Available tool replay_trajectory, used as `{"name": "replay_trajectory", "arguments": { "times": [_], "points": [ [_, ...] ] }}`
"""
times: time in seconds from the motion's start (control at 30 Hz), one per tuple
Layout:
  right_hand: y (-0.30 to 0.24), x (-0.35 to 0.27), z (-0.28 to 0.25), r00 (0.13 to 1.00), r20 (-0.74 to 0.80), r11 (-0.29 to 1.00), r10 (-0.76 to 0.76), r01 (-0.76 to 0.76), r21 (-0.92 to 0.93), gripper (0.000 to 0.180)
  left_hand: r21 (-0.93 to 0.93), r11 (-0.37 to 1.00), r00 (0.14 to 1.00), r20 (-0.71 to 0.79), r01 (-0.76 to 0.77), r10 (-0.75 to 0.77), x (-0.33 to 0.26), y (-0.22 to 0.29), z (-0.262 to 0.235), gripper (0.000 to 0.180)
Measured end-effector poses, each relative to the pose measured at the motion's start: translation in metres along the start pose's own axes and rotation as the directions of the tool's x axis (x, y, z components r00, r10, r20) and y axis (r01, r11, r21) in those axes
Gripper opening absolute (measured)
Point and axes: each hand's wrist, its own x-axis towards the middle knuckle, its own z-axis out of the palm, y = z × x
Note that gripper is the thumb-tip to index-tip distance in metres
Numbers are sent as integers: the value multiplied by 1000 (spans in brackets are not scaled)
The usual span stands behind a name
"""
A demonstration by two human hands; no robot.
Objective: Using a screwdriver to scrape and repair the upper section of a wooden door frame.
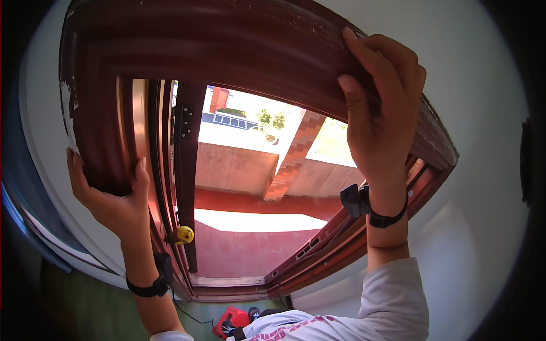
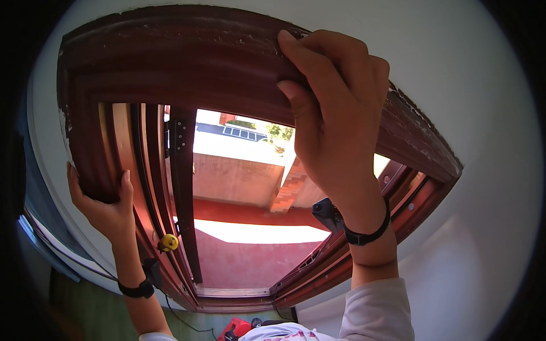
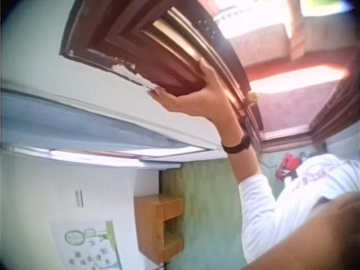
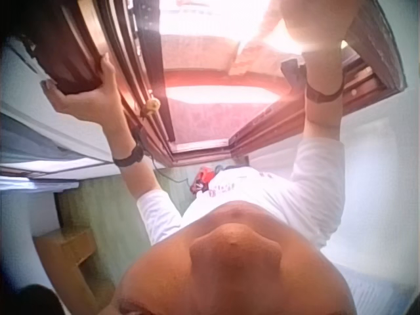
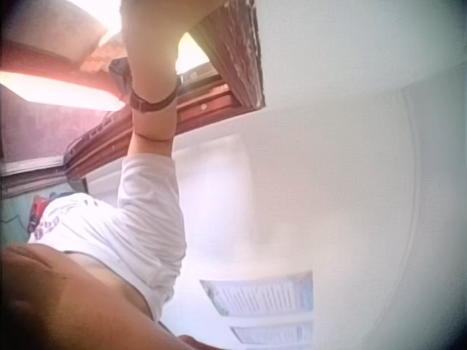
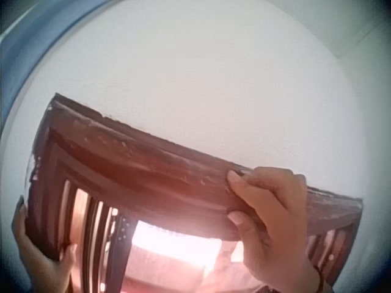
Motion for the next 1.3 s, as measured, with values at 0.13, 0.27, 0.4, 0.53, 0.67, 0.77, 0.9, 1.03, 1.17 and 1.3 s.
{"name": "replay_trajectory", "arguments": {
  "times": [0.13,0.27,0.4,0.53,0.67,0.77,0.9,1.03,1.17,1.3],
  "points": [
    [2,-7,-1,999,10,999,-33,33,17,44,31,999,1000,-9,-28,28,1,-3,0,91],
    [-4,0,-19,993,101,989,58,-71,130,47,29,999,999,-3,-36,36,1,1,2,91],
    [-7,2,-14,990,121,994,78,-86,67,47,36,999,999,-6,-33,33,-1,-3,-1,90],
    [2,-2,-9,996,73,997,42,-46,54,45,37,999,999,10,-35,35,-1,-4,-1,91],
    [4,-7,-8,998,54,998,36,-38,48,45,32,999,1000,8,-22,22,-2,-5,1,91],
    [10,-10,-13,997,72,1000,25,-26,5,48,7,1000,1000,12,9,-9,-2,0,3,89],
    [6,-14,-30,988,122,991,96,-106,80,49,38,999,1000,15,-2,1,0,1,2,89],
    [2,-28,-39,992,-80,989,100,-91,116,36,64,996,998,-3,-56,56,1,-1,1,89],
    [1,-27,-25,995,-90,997,53,-58,-59,28,78,994,997,-14,-77,79,1,-2,-1,89],
    [14,-27,-5,983,-175,998,-58,53,-33,23,74,994,997,-20,-78,80,-1,-2,1,88]
  ]
}}
